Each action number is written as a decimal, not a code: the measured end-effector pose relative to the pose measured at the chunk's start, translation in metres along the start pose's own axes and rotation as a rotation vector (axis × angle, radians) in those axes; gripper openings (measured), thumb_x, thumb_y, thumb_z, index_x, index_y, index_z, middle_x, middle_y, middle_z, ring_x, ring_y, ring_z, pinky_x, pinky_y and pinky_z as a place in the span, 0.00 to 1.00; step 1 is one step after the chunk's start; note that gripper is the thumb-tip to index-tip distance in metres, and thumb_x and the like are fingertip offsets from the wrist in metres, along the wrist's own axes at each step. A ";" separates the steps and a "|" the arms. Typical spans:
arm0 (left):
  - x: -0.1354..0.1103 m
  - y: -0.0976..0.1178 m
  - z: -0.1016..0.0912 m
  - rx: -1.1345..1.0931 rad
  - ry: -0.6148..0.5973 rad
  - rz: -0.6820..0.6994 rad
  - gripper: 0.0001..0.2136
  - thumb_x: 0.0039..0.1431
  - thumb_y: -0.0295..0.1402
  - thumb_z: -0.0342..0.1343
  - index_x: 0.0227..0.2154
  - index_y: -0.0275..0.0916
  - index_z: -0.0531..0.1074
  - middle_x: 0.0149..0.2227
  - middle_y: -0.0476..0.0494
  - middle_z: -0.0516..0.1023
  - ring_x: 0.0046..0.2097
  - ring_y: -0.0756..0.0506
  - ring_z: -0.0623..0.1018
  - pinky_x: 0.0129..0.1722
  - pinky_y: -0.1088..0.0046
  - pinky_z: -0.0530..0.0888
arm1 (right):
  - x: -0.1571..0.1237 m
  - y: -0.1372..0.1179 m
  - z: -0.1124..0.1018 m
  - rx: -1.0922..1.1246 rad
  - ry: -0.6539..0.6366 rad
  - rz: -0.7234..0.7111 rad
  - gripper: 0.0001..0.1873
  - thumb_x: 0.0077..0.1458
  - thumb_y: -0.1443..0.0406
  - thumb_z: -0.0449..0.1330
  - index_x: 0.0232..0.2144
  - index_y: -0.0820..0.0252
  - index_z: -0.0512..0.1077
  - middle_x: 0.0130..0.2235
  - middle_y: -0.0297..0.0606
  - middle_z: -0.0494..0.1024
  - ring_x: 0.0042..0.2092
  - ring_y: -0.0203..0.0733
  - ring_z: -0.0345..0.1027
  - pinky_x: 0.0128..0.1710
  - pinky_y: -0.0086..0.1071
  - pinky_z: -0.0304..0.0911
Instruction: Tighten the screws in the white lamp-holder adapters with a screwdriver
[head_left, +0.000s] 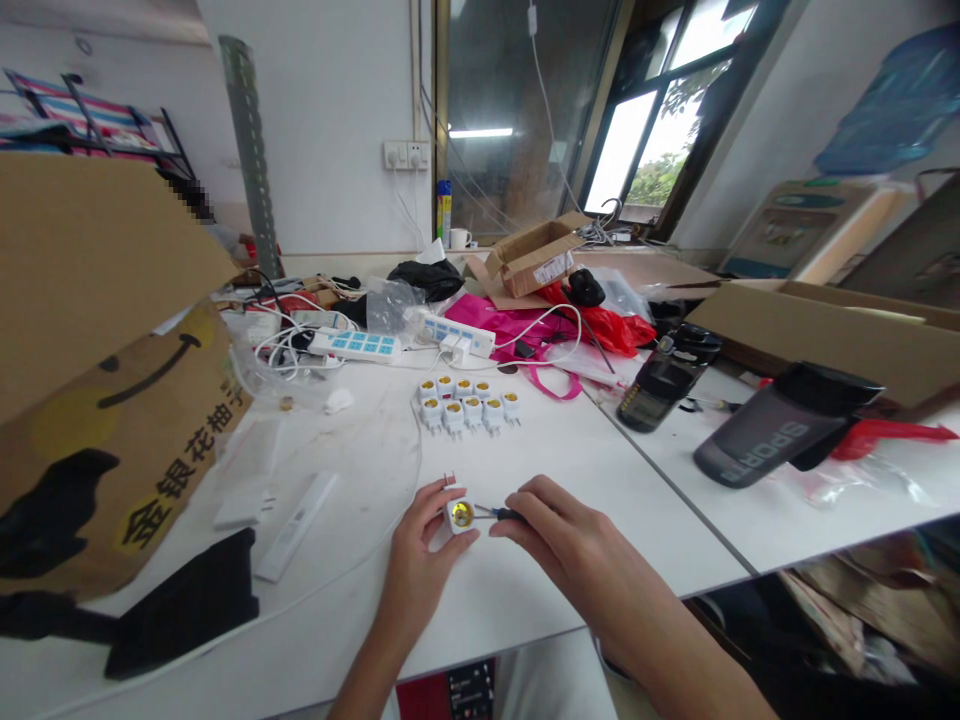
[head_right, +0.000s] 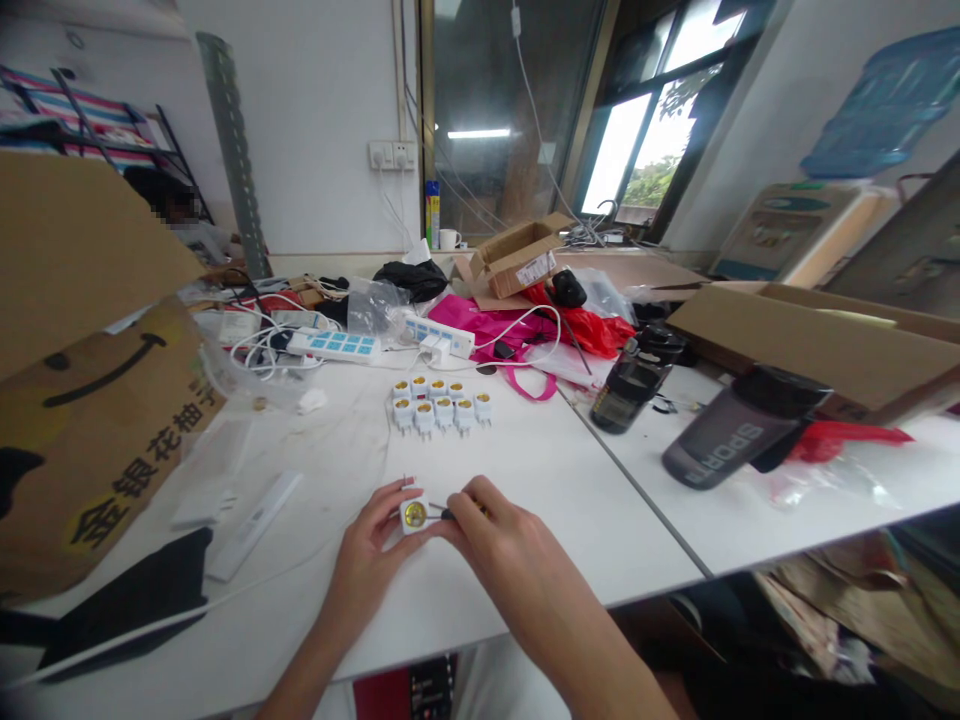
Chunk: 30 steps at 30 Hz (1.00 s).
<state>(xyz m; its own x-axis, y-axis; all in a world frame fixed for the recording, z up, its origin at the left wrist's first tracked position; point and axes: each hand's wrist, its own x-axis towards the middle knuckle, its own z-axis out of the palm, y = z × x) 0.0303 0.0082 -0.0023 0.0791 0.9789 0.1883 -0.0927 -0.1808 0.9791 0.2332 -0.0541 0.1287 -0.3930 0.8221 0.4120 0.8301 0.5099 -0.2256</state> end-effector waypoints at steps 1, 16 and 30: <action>0.000 0.000 0.000 0.000 -0.001 -0.001 0.19 0.53 0.31 0.75 0.49 0.46 0.87 0.63 0.38 0.81 0.68 0.34 0.78 0.64 0.58 0.81 | 0.000 0.000 0.000 0.014 0.000 0.010 0.12 0.79 0.60 0.54 0.47 0.56 0.76 0.41 0.38 0.78 0.35 0.41 0.80 0.34 0.32 0.75; -0.005 0.003 -0.005 0.289 -0.037 -0.019 0.20 0.56 0.30 0.71 0.53 0.45 0.85 0.66 0.35 0.82 0.68 0.30 0.79 0.72 0.40 0.71 | 0.003 0.003 0.004 0.153 0.038 0.051 0.12 0.79 0.59 0.54 0.46 0.56 0.75 0.42 0.39 0.78 0.37 0.42 0.81 0.36 0.33 0.74; -0.010 0.008 -0.035 0.467 -0.156 0.038 0.22 0.56 0.30 0.72 0.54 0.53 0.86 0.63 0.41 0.84 0.65 0.33 0.81 0.72 0.45 0.73 | 0.002 0.014 0.017 0.351 -0.064 0.072 0.08 0.79 0.62 0.57 0.49 0.53 0.77 0.46 0.39 0.79 0.42 0.42 0.81 0.43 0.34 0.75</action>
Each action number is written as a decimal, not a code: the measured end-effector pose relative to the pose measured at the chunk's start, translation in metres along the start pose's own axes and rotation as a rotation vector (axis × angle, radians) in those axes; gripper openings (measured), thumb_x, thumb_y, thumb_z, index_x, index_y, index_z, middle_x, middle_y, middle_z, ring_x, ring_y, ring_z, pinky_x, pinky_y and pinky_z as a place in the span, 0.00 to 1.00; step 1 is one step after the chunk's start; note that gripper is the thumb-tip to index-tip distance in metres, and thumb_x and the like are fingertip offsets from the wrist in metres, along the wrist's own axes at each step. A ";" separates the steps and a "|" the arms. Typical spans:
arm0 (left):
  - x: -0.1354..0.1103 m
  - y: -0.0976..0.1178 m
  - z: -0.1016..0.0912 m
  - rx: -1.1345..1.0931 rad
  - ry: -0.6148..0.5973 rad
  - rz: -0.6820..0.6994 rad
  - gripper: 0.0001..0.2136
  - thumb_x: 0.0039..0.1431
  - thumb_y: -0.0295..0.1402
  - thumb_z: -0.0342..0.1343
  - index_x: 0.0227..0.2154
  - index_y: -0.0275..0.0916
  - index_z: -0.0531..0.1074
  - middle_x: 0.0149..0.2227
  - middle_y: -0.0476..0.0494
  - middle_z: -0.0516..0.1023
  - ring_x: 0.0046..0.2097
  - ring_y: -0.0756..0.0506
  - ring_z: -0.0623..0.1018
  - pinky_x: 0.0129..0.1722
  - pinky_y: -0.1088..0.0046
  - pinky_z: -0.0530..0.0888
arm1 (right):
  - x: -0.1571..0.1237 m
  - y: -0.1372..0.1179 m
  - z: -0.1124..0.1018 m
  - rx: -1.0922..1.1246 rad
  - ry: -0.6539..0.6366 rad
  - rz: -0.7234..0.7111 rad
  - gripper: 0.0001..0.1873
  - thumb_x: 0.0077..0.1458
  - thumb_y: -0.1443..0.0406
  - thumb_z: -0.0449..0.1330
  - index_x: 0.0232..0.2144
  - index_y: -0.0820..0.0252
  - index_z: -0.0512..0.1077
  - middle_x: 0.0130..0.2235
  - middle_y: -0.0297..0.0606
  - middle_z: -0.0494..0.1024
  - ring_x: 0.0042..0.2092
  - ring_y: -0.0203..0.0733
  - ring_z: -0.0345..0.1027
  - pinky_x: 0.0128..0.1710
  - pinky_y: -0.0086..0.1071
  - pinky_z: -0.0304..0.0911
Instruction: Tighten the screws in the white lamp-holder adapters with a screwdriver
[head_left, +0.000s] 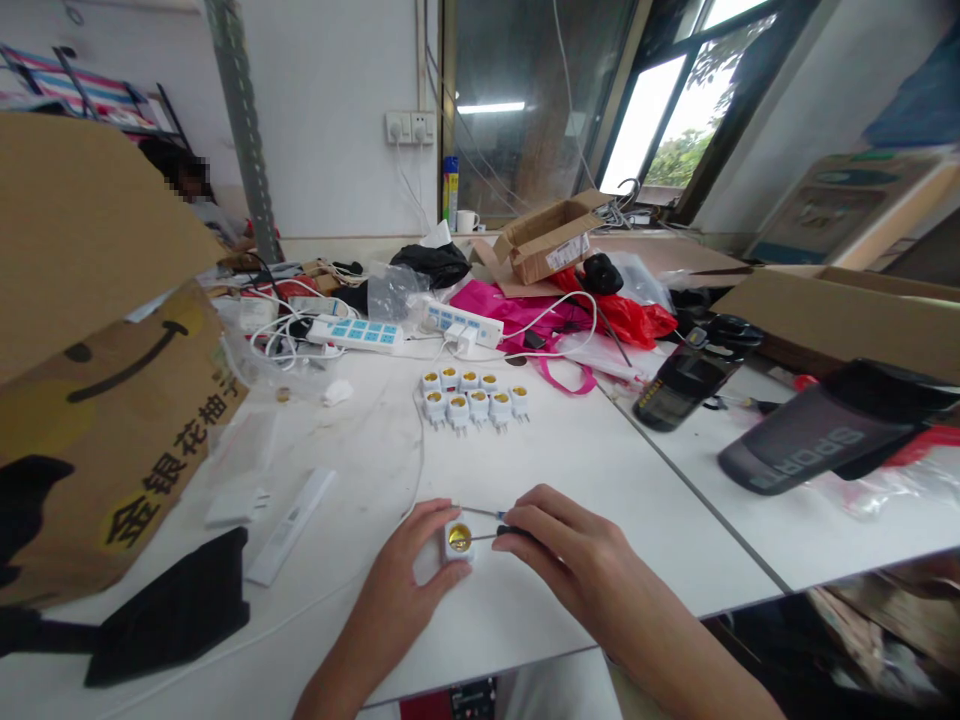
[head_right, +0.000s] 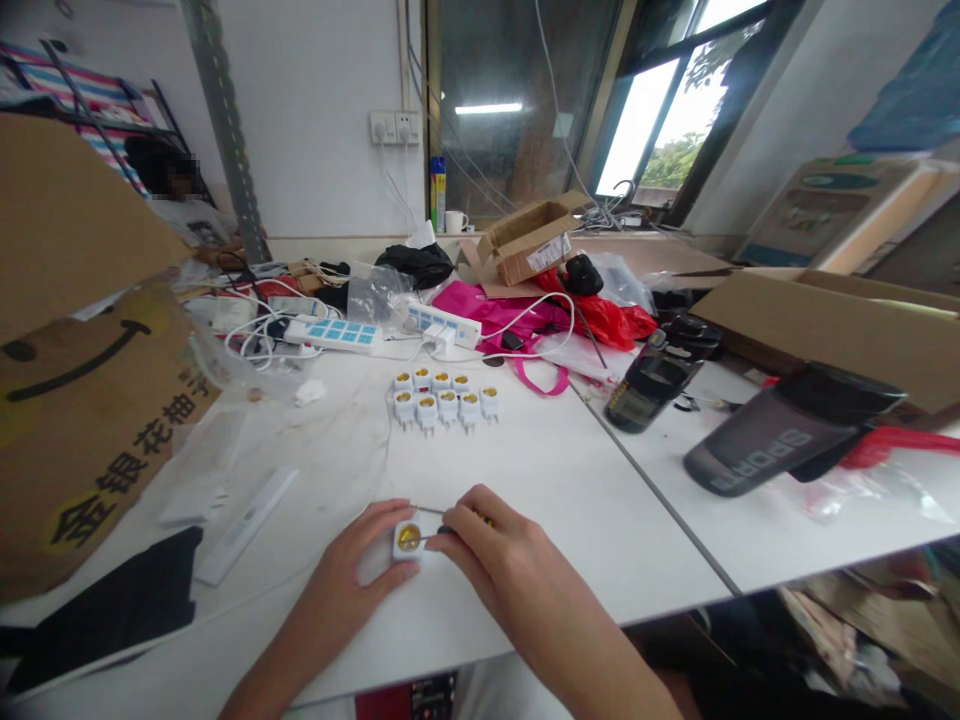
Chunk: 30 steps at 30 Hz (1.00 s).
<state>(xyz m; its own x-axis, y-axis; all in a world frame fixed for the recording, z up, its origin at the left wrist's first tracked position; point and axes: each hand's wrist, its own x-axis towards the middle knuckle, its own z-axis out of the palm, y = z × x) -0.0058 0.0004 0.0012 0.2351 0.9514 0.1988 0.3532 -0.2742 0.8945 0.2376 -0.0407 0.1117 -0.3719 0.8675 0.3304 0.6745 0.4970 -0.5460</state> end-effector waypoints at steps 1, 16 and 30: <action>0.000 0.000 -0.001 -0.016 -0.020 -0.009 0.22 0.57 0.29 0.71 0.55 0.53 0.85 0.64 0.42 0.83 0.66 0.33 0.81 0.73 0.46 0.72 | 0.000 0.000 0.000 0.001 0.000 -0.002 0.08 0.79 0.61 0.57 0.48 0.53 0.77 0.46 0.40 0.79 0.41 0.42 0.81 0.42 0.34 0.75; -0.002 -0.004 -0.006 -0.084 -0.098 -0.063 0.25 0.60 0.31 0.70 0.59 0.58 0.84 0.68 0.46 0.80 0.70 0.34 0.78 0.76 0.46 0.68 | 0.010 -0.001 0.004 -0.088 -0.053 -0.042 0.08 0.77 0.66 0.59 0.46 0.58 0.79 0.43 0.40 0.80 0.38 0.44 0.82 0.40 0.35 0.78; -0.001 -0.002 -0.010 -0.143 -0.131 -0.057 0.26 0.58 0.26 0.67 0.56 0.61 0.85 0.68 0.49 0.80 0.71 0.35 0.77 0.77 0.47 0.66 | 0.007 -0.008 -0.003 -0.076 -0.037 -0.082 0.13 0.80 0.62 0.52 0.48 0.55 0.77 0.44 0.41 0.80 0.39 0.42 0.81 0.40 0.34 0.77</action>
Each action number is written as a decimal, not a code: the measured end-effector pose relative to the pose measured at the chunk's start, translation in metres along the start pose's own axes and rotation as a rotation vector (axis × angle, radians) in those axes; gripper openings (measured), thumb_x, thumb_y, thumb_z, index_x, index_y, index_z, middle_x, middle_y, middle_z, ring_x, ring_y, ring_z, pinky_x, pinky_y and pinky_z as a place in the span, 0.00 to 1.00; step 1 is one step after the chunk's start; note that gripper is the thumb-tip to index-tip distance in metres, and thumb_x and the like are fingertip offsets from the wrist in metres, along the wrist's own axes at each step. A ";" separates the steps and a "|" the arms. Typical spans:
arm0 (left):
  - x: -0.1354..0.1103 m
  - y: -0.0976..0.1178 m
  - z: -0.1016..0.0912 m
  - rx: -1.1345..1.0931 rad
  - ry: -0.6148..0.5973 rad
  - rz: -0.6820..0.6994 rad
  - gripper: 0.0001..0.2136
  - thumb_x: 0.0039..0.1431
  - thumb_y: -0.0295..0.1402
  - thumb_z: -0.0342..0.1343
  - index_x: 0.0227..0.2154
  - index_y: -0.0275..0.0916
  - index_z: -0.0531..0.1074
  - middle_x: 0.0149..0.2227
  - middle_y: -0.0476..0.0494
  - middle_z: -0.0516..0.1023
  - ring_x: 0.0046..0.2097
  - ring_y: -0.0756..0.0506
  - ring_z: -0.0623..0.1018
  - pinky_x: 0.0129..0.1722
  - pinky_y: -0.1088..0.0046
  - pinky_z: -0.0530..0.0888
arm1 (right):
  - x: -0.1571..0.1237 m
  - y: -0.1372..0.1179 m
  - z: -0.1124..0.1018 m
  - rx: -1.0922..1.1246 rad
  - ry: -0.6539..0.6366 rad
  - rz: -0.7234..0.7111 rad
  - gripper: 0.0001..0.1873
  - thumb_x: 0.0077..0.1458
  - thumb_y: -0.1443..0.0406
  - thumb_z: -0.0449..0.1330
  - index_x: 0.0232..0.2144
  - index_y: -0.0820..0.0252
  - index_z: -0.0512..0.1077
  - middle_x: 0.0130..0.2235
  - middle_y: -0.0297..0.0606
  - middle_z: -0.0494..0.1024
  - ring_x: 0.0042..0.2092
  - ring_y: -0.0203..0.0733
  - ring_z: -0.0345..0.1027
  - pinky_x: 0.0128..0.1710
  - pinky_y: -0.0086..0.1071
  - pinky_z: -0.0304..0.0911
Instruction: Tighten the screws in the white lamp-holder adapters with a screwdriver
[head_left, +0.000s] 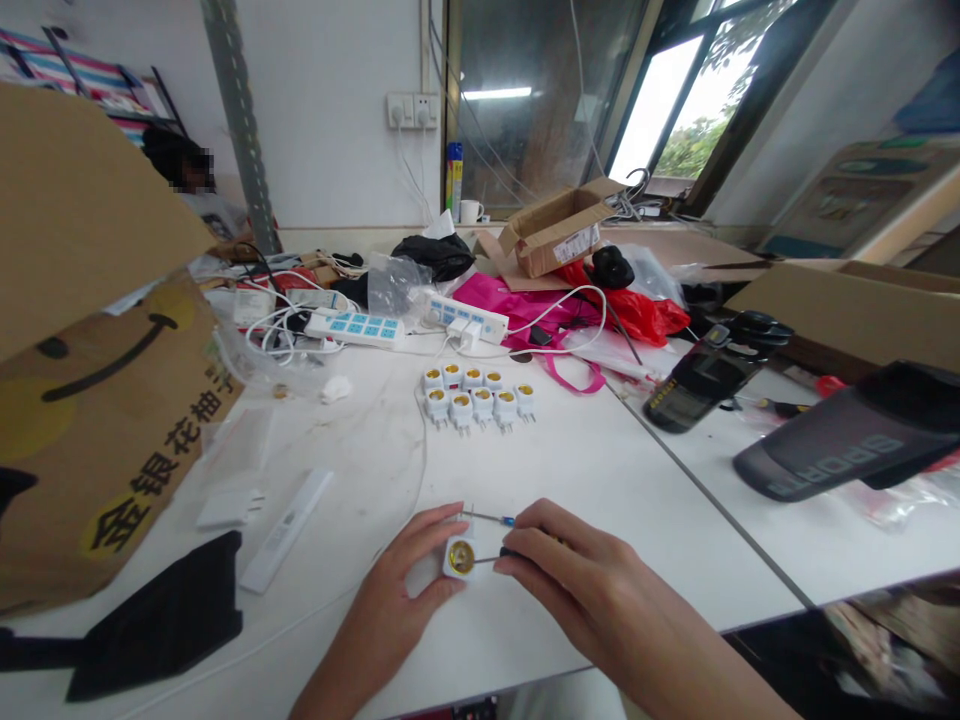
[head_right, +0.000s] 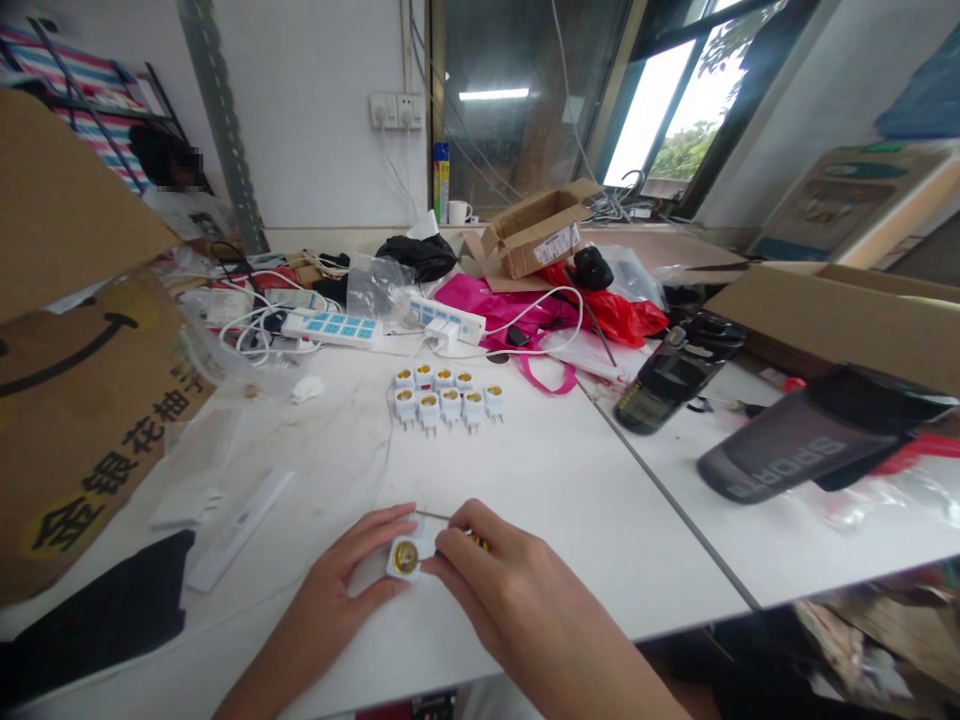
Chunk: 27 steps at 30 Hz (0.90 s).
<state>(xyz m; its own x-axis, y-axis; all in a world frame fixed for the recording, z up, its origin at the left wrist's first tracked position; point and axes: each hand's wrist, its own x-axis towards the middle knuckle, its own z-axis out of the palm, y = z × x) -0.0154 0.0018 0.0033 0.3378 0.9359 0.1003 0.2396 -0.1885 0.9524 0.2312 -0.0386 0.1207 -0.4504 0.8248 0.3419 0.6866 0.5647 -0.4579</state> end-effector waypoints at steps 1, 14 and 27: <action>0.000 0.000 0.000 -0.003 -0.001 0.001 0.26 0.58 0.26 0.67 0.56 0.61 0.85 0.68 0.49 0.80 0.71 0.35 0.77 0.77 0.48 0.66 | 0.000 -0.001 0.000 -0.007 -0.001 -0.003 0.13 0.80 0.62 0.52 0.48 0.55 0.77 0.44 0.41 0.80 0.39 0.43 0.81 0.39 0.34 0.77; -0.001 -0.004 0.000 0.028 0.020 0.020 0.27 0.59 0.27 0.69 0.61 0.57 0.83 0.69 0.46 0.80 0.70 0.35 0.78 0.75 0.49 0.71 | 0.004 0.001 -0.002 -0.030 0.013 -0.015 0.12 0.80 0.64 0.54 0.48 0.56 0.78 0.44 0.42 0.81 0.39 0.43 0.82 0.40 0.33 0.78; -0.001 0.009 -0.003 0.037 0.054 0.061 0.12 0.67 0.35 0.69 0.51 0.50 0.84 0.64 0.41 0.82 0.66 0.35 0.80 0.71 0.49 0.74 | 0.006 -0.004 -0.015 -0.012 0.083 -0.060 0.09 0.79 0.66 0.55 0.50 0.55 0.76 0.47 0.42 0.81 0.43 0.43 0.82 0.42 0.32 0.76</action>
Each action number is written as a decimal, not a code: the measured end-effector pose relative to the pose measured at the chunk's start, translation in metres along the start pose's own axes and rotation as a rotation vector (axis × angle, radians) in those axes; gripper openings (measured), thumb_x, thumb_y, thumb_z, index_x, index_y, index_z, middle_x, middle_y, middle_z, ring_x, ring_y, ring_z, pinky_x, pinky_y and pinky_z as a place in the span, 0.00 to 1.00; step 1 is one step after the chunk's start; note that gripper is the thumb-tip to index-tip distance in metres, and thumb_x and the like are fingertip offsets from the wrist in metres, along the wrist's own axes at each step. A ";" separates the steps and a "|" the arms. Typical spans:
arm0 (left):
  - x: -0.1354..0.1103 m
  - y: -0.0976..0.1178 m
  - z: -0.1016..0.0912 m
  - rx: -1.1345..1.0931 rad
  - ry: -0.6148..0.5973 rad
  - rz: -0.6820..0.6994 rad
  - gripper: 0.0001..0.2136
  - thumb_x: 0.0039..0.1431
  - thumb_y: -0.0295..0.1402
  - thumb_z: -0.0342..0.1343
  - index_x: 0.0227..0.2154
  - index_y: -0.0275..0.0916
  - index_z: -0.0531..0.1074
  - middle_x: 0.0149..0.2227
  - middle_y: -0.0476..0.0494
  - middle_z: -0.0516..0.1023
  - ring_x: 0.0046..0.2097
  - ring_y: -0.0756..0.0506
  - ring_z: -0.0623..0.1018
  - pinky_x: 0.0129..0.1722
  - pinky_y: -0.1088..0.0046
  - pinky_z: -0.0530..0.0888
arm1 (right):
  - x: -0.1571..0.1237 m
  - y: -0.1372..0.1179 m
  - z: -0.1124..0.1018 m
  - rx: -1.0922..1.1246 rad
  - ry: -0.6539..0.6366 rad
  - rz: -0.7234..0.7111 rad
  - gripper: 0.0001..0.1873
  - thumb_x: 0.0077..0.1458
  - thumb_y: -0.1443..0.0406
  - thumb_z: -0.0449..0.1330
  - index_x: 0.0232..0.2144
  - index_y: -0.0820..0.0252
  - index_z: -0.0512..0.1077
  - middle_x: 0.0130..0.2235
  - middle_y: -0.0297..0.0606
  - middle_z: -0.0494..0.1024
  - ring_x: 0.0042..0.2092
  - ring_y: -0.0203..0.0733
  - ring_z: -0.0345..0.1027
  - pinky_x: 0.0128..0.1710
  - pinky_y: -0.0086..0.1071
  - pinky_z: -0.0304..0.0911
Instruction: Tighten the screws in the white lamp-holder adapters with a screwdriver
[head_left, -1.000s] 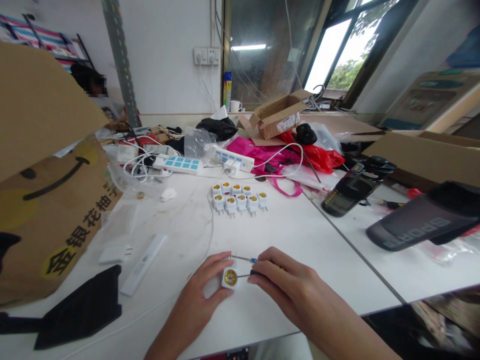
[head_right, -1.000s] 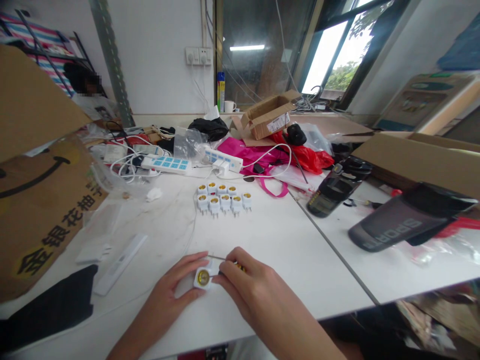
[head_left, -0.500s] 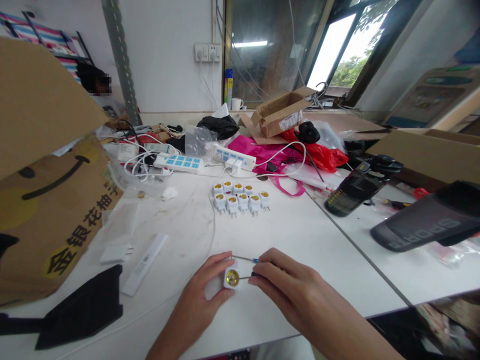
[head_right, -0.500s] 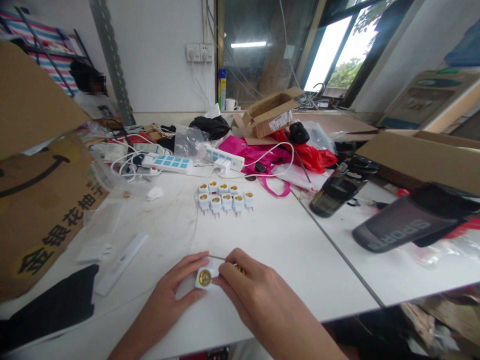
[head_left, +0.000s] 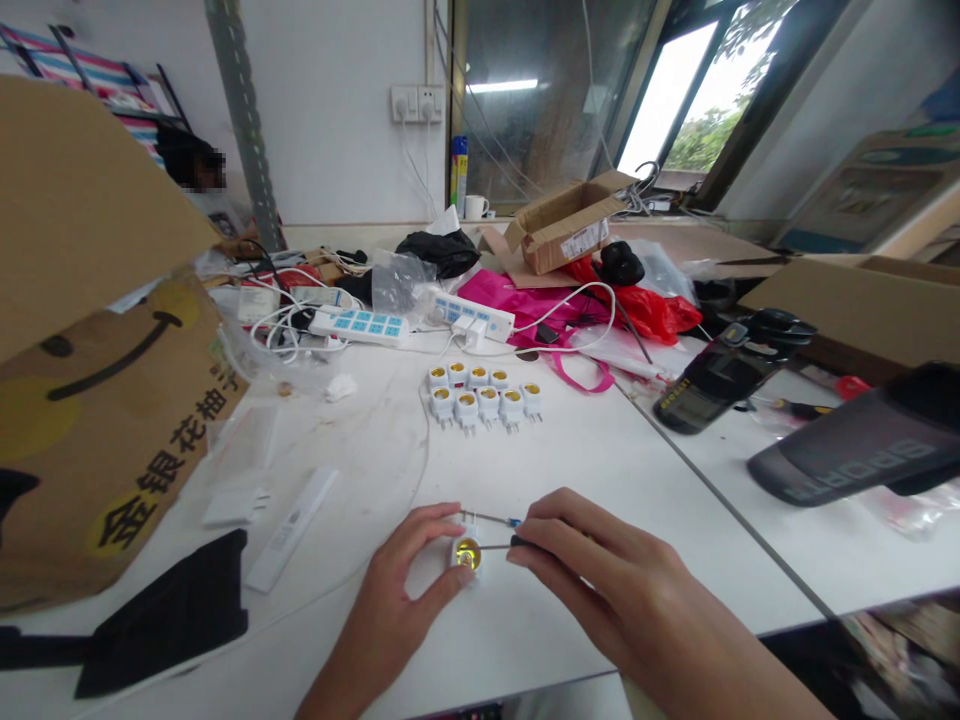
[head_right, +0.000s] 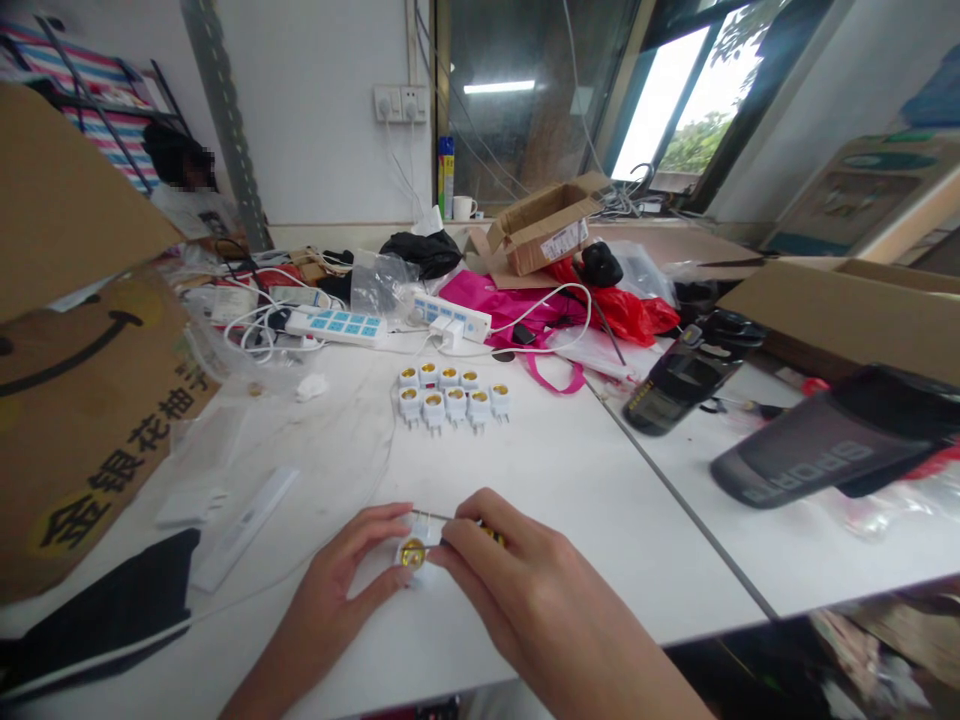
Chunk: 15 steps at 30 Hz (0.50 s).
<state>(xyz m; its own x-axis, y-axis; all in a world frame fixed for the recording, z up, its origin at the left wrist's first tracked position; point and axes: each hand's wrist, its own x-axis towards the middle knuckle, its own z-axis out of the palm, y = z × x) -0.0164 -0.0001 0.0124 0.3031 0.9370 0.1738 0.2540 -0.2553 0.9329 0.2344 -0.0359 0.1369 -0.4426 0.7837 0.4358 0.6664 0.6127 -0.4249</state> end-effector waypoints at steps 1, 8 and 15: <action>0.001 0.001 0.001 0.007 0.017 -0.003 0.09 0.66 0.35 0.69 0.48 0.49 0.85 0.63 0.41 0.83 0.65 0.35 0.81 0.70 0.50 0.75 | 0.000 -0.001 -0.002 0.005 0.005 0.003 0.09 0.79 0.66 0.56 0.51 0.55 0.76 0.48 0.42 0.81 0.44 0.43 0.82 0.42 0.32 0.76; 0.002 0.003 0.004 -0.022 0.082 -0.009 0.02 0.68 0.36 0.67 0.40 0.48 0.84 0.58 0.43 0.86 0.62 0.37 0.83 0.66 0.55 0.76 | 0.003 -0.006 -0.004 0.022 0.035 -0.004 0.08 0.78 0.66 0.57 0.50 0.55 0.77 0.48 0.42 0.81 0.43 0.42 0.83 0.41 0.31 0.76; 0.002 0.003 0.000 -0.035 0.098 0.028 0.02 0.68 0.36 0.68 0.37 0.48 0.85 0.56 0.45 0.87 0.60 0.39 0.84 0.65 0.61 0.77 | 0.001 -0.006 0.000 0.050 0.025 0.014 0.07 0.78 0.66 0.58 0.51 0.54 0.76 0.49 0.42 0.81 0.45 0.42 0.83 0.43 0.31 0.76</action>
<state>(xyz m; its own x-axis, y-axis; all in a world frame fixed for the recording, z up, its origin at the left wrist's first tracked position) -0.0154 0.0008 0.0152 0.2182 0.9489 0.2281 0.2144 -0.2746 0.9374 0.2306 -0.0390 0.1399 -0.4181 0.7895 0.4493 0.6409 0.6069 -0.4700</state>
